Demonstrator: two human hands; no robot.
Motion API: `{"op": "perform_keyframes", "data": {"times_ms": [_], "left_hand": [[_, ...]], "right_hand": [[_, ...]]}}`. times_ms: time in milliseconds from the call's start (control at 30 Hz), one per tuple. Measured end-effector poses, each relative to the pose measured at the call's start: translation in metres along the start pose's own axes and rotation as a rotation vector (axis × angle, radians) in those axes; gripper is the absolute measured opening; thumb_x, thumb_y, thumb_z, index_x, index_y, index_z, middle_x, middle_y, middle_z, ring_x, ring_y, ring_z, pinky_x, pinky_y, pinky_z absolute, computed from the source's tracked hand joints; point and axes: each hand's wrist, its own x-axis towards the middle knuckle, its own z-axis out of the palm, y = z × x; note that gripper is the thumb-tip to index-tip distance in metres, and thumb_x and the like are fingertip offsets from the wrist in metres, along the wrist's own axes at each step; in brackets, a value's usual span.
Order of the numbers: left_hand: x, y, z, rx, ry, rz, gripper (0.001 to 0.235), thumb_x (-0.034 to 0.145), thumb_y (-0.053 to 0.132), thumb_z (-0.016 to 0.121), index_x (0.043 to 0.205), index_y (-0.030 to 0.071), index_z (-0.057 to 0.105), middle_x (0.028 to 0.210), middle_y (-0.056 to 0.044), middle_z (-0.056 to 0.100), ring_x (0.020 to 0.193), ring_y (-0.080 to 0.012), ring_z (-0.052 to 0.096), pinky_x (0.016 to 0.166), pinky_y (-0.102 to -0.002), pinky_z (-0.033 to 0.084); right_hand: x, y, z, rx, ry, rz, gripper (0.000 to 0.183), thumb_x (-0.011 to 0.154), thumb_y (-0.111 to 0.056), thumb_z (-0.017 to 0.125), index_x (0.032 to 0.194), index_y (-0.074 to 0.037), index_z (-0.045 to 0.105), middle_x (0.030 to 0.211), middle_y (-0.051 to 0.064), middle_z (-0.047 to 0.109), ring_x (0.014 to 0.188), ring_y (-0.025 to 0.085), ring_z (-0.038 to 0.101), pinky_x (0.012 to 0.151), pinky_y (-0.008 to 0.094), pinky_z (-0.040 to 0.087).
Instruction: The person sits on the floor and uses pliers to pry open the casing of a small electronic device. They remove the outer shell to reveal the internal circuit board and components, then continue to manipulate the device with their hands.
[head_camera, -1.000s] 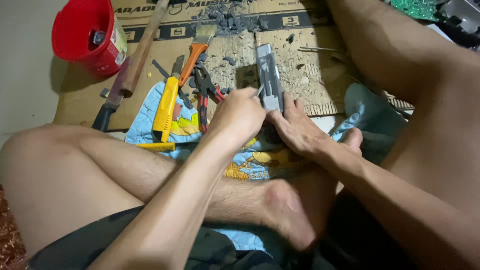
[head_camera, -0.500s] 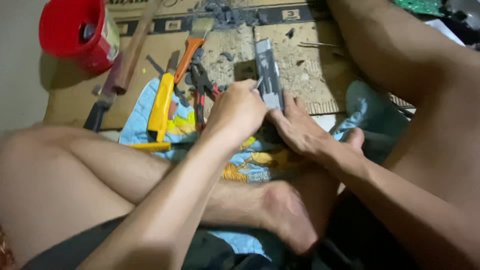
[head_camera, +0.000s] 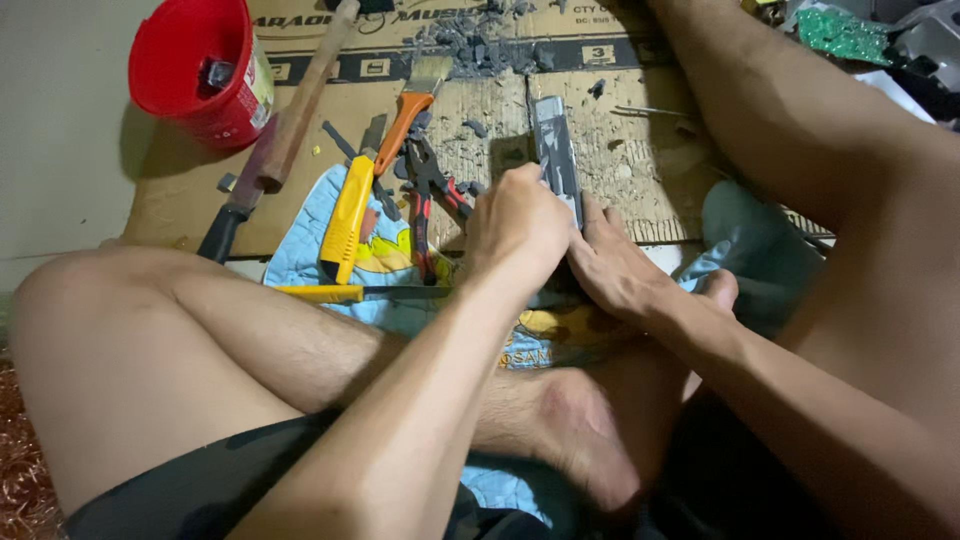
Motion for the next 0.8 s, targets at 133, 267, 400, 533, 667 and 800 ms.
{"op": "perform_keyframes", "data": {"times_ms": [133,267,400,533,667,800], "left_hand": [[0.01,-0.017,0.018,-0.074,0.045,0.124,0.048,0.097,0.02,0.04,0.135,0.001,0.062,0.121,-0.029,0.069,0.123,-0.0479,0.061,0.107,-0.057,0.046],[0.025,-0.012,0.014,0.012,0.005,0.067,0.047,0.098,0.023,0.039,0.138,0.01,0.06,0.124,-0.019,0.07,0.126,-0.0401,0.061,0.106,-0.054,0.048],[0.028,-0.02,-0.007,0.139,-0.014,0.096,0.046,0.098,0.03,0.038,0.134,0.025,0.066,0.13,-0.014,0.069,0.135,-0.0345,0.056,0.111,-0.051,0.046],[0.016,-0.014,-0.006,0.284,0.008,0.125,0.042,0.097,0.024,0.039,0.123,0.021,0.071,0.123,-0.016,0.071,0.128,-0.0391,0.06,0.106,-0.053,0.049],[0.021,-0.008,0.002,0.215,0.002,0.053,0.042,0.091,0.023,0.046,0.124,0.015,0.07,0.123,-0.016,0.071,0.125,-0.0379,0.062,0.103,-0.055,0.05],[0.022,-0.017,0.013,0.256,-0.009,0.131,0.046,0.09,0.016,0.063,0.135,0.005,0.061,0.123,-0.028,0.068,0.123,-0.0475,0.061,0.102,-0.06,0.051]], "right_hand": [[0.012,0.022,0.005,-0.015,0.001,0.034,0.081,0.097,-0.055,0.021,0.164,-0.013,0.007,0.131,0.026,0.041,0.119,0.049,0.054,0.097,0.061,0.047],[0.019,0.034,0.008,0.026,0.018,0.032,0.08,0.095,-0.06,0.027,0.161,-0.016,0.02,0.137,0.029,0.041,0.129,0.054,0.048,0.106,0.065,0.041],[0.0,0.014,0.001,0.074,0.041,0.112,0.087,0.087,-0.066,0.04,0.16,-0.022,0.023,0.135,0.025,0.042,0.128,0.05,0.049,0.106,0.064,0.04],[0.005,0.013,0.003,0.07,0.021,0.094,0.083,0.087,-0.067,0.038,0.157,-0.023,0.025,0.135,0.024,0.041,0.129,0.051,0.049,0.108,0.063,0.041],[0.024,0.025,0.01,0.048,0.018,0.061,0.073,0.091,-0.059,0.036,0.152,-0.019,0.027,0.137,0.027,0.04,0.129,0.053,0.047,0.11,0.062,0.04],[0.0,-0.007,0.001,0.011,0.018,0.067,0.077,0.092,-0.052,0.028,0.16,-0.016,0.017,0.14,0.028,0.038,0.137,0.052,0.042,0.114,0.061,0.038]]}}
